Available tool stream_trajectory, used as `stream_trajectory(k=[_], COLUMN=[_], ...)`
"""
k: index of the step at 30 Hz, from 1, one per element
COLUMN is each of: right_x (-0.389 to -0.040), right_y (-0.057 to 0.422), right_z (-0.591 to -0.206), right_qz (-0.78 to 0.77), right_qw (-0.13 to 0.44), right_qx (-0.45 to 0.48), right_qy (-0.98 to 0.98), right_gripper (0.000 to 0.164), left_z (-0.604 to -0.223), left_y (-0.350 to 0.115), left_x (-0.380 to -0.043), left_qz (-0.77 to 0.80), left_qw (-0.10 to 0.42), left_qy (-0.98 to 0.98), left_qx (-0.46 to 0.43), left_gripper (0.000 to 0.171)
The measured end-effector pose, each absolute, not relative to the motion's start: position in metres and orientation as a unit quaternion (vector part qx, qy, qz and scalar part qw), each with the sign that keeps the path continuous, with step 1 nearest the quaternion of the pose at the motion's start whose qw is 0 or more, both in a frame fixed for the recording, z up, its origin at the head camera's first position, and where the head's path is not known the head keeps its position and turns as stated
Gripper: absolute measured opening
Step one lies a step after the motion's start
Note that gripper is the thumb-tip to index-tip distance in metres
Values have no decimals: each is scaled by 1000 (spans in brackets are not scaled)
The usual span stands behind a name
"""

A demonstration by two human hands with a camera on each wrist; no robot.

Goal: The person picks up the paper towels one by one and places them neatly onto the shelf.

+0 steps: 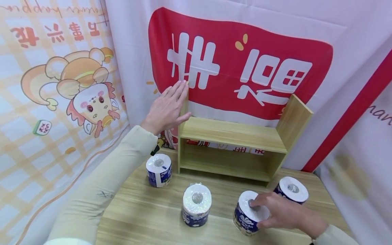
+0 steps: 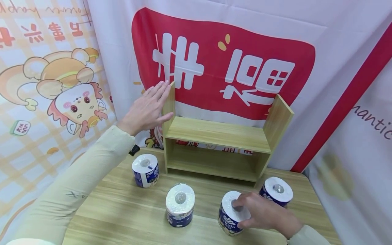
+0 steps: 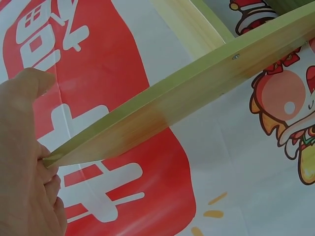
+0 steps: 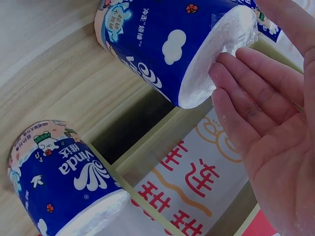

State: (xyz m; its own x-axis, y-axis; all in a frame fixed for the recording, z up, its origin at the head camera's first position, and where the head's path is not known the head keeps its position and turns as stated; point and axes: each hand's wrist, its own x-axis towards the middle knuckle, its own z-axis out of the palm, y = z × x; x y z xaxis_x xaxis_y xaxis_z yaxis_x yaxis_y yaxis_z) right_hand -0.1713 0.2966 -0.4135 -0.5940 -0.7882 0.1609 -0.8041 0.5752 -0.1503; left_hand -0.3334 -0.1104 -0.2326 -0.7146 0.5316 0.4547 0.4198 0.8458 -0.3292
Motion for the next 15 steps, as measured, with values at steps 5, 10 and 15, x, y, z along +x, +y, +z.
stream_trajectory(k=[5, 10, 15], right_x=[-173, -173, -173], right_y=[294, 291, 287], right_z=[-415, -414, -411], right_qz=[109, 112, 118], right_qw=[36, 20, -9], right_qx=[457, 458, 441], right_qy=[-882, -881, -889], right_gripper=[46, 39, 33], left_z=[-233, -234, -233], left_y=[-113, -116, -116], left_x=[-335, -337, -335], left_qz=[101, 97, 104], left_qw=[281, 281, 282], left_qy=[-919, -919, -916], left_qx=[-258, -261, -267], left_gripper=[93, 93, 92])
